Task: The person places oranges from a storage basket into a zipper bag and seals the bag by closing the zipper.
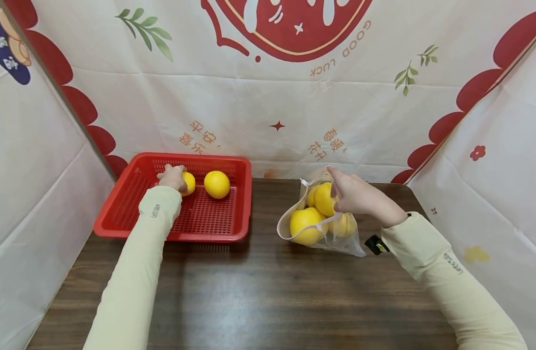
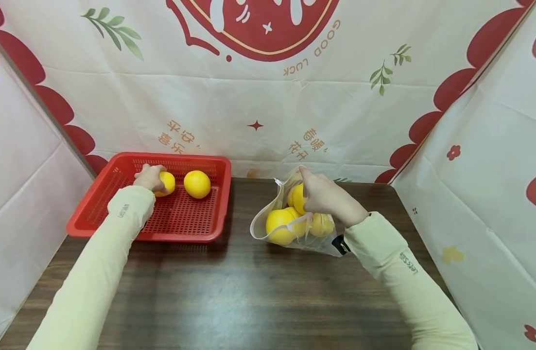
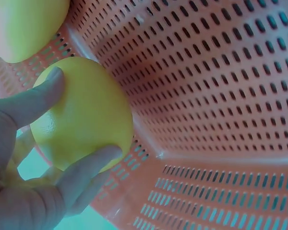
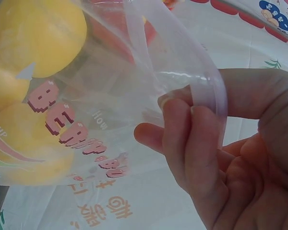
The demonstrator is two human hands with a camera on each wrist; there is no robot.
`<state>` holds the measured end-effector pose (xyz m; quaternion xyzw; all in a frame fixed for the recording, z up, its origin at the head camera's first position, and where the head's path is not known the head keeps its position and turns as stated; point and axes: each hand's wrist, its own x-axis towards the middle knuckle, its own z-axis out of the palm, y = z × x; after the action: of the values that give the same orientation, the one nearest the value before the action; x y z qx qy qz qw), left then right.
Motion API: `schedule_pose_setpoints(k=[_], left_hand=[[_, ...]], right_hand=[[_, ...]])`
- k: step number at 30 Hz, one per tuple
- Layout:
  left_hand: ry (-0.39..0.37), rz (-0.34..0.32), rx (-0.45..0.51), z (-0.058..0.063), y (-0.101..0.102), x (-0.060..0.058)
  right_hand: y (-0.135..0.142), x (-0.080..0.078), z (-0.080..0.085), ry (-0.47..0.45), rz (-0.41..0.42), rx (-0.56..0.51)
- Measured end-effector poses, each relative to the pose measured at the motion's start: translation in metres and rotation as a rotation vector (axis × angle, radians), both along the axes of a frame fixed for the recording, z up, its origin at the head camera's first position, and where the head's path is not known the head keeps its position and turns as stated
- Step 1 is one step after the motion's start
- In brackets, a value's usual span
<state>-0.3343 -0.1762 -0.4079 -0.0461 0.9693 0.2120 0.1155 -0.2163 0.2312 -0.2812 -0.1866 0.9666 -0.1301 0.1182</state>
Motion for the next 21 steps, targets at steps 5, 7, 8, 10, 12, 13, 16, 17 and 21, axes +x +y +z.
schedule_pose_setpoints(k=[5,7,8,10,12,13,16,17,21], left_hand=[[0.071,-0.046,0.001,0.012,0.001,0.005],[0.115,-0.069,0.007,0.018,0.004,0.007],[0.137,-0.081,0.010,0.021,0.006,0.008],[0.169,-0.103,0.019,0.028,0.012,0.011],[0.195,-0.128,0.040,0.035,0.019,0.015],[0.211,-0.141,0.052,0.039,0.023,0.017],[0.249,-0.187,0.101,0.049,0.036,0.024],[0.261,-0.201,0.113,0.052,0.040,0.027],[0.303,-0.275,0.163,0.064,0.057,0.039]], right_hand=[[0.001,0.000,0.001,-0.008,-0.010,0.001],[0.001,0.000,0.001,-0.007,-0.009,0.001],[0.001,0.000,0.001,-0.007,-0.010,0.001],[0.001,0.001,0.001,-0.006,-0.008,0.000],[0.001,0.001,0.001,-0.004,-0.006,0.000],[0.001,0.001,0.001,-0.005,-0.008,0.001],[0.001,0.001,0.001,-0.006,-0.012,0.003],[0.001,0.001,0.001,-0.008,-0.010,0.001],[0.000,0.002,0.002,-0.014,-0.011,0.005]])
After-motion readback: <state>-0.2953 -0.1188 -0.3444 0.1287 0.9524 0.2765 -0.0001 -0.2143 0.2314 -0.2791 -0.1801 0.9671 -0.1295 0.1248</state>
